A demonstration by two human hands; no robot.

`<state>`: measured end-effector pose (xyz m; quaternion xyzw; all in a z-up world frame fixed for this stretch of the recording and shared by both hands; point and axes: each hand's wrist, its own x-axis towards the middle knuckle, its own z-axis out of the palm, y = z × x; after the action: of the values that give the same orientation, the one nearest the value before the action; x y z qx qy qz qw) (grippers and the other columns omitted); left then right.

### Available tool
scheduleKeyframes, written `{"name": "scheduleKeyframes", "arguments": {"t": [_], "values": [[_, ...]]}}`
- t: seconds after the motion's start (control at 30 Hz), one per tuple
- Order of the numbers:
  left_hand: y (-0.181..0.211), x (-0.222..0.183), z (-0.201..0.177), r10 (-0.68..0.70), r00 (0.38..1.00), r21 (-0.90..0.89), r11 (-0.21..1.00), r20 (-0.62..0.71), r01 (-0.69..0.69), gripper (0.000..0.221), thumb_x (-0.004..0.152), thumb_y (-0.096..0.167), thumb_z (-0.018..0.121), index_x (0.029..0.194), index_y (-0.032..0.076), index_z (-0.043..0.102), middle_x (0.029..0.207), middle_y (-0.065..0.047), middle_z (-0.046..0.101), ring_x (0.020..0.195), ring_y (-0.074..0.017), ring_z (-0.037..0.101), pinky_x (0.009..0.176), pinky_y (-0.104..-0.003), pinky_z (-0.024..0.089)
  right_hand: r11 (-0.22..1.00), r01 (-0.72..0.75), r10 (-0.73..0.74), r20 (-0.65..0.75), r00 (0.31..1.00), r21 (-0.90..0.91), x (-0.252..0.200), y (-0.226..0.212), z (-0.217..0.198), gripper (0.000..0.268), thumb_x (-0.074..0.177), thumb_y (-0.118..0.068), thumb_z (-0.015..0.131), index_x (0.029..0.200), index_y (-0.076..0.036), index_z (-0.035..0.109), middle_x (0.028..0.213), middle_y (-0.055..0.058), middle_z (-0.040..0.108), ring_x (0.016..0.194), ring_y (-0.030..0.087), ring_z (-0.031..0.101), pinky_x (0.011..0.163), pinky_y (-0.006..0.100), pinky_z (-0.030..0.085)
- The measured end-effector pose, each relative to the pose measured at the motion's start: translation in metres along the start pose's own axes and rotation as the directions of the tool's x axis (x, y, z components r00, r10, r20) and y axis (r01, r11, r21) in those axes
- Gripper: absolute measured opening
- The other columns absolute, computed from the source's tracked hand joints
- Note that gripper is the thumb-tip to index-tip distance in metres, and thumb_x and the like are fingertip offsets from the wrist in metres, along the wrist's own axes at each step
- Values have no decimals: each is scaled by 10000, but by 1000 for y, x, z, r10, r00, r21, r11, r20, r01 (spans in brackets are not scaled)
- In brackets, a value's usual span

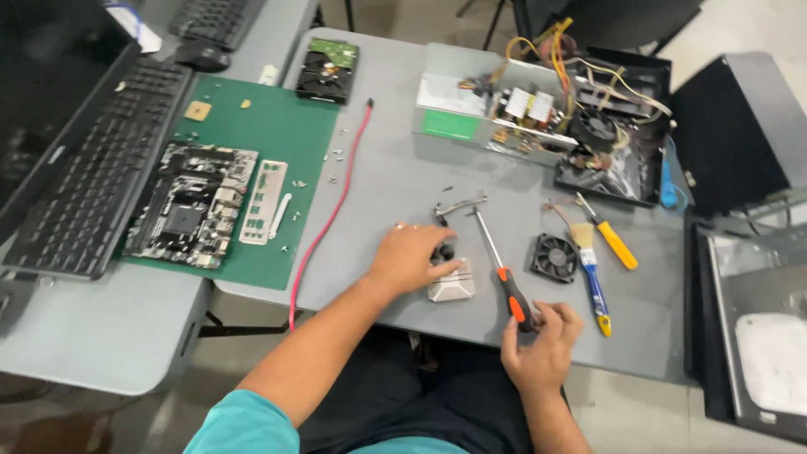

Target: Cleaning a computer fan with a brush and using a screwdriver to remove screws from a heatsink component.

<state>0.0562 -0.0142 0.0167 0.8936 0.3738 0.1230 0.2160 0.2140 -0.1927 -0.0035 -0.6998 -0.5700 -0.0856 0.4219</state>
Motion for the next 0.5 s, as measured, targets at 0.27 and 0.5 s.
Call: {"name": "scheduleKeyframes", "arguments": {"t": [0.27, 0.5], "values": [[-11, 29, -1, -281, 956, -153, 952, -80, 266, 298, 834, 404, 446, 1024, 253, 617, 786, 28, 679, 770, -285, 609, 775, -387, 414, 995, -99, 99, -42, 994, -5, 2, 0, 2, 371, 745, -102, 592, 1078, 19, 481, 1102, 201, 401, 606, 157, 482, 608, 274, 490], [-7, 46, 7, -389, 917, -83, 920, -85, 383, 176, 779, 368, 522, 831, 227, 614, 711, 31, 663, 739, -277, 603, 780, -386, 407, 998, -70, 70, -20, 997, 2, -1, 3, 2, 376, 746, -112, 601, 1081, -3, 471, 1096, 178, 401, 621, 163, 488, 598, 269, 496]]}}
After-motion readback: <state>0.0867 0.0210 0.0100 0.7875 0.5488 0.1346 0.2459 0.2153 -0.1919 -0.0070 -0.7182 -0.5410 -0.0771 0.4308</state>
